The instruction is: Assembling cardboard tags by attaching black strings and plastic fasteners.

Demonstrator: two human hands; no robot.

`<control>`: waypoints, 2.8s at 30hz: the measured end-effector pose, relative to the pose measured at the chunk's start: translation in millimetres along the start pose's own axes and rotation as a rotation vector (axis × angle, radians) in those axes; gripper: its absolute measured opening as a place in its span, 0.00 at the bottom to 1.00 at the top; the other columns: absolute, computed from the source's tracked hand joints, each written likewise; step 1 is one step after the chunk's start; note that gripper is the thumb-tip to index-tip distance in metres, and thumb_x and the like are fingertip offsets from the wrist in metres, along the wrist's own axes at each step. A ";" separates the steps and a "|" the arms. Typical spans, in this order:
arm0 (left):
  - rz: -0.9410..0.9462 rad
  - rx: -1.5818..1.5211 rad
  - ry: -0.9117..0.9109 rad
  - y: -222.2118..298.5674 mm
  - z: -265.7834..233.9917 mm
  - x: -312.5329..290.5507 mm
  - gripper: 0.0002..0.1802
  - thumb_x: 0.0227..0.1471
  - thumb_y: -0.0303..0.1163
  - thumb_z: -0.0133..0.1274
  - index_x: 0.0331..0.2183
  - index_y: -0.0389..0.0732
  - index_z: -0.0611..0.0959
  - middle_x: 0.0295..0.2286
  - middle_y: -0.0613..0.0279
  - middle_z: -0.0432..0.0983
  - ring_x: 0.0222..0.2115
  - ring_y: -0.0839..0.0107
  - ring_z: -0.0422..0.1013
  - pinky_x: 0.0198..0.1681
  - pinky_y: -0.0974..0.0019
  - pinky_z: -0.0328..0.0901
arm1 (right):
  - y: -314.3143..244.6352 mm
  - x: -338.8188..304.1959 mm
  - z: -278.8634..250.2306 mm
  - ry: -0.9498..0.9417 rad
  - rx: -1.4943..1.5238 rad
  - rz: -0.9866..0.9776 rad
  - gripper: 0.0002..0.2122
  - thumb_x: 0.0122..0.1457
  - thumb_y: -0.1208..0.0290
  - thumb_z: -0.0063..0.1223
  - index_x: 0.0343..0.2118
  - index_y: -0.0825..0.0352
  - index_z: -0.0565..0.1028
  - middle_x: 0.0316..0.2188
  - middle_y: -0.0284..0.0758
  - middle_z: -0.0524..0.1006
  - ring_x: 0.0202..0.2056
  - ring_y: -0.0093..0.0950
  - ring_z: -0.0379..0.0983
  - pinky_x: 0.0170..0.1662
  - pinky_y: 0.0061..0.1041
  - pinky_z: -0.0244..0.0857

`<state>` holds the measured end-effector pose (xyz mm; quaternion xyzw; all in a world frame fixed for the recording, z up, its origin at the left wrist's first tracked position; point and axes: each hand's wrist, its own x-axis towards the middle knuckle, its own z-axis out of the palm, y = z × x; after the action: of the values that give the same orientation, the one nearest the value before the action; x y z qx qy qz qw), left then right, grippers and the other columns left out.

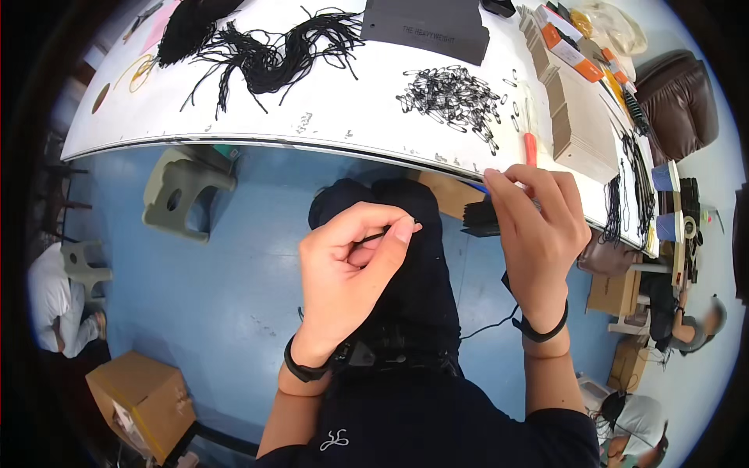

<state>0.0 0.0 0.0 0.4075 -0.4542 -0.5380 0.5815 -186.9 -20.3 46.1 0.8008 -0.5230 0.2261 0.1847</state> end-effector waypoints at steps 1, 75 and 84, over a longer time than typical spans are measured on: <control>0.039 -0.003 -0.025 -2.0 -1.2 -0.5 0.03 0.51 0.20 0.52 0.30 0.31 0.79 0.27 0.63 0.76 0.22 0.87 0.64 0.31 0.81 0.65 | -1.3 0.5 -2.0 0.041 0.076 0.006 0.10 0.41 0.81 0.62 0.29 0.65 0.79 0.29 0.33 0.76 0.30 0.27 0.72 0.29 0.19 0.66; 0.360 0.051 0.059 -17.5 8.0 -10.6 0.08 0.44 0.18 0.59 0.31 0.33 0.82 0.16 0.71 0.66 0.15 0.87 0.54 0.17 0.80 0.45 | -84.5 -44.9 43.4 0.508 1.154 0.445 0.09 0.45 0.86 0.62 0.30 0.72 0.76 0.27 0.36 0.73 0.25 0.21 0.64 0.26 0.16 0.56; 0.247 -0.073 0.031 -18.5 8.5 -9.5 0.07 0.45 0.17 0.58 0.31 0.32 0.82 0.17 0.70 0.68 0.16 0.89 0.54 0.17 0.81 0.45 | -70.1 -38.3 38.1 0.389 0.946 0.389 0.09 0.44 0.82 0.63 0.29 0.69 0.76 0.25 0.33 0.73 0.23 0.22 0.64 0.23 0.19 0.56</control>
<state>-13.0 8.0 -16.5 0.3354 -0.4719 -0.4722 0.6647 -129.3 15.3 -11.0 0.6286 -0.4588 0.6105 -0.1473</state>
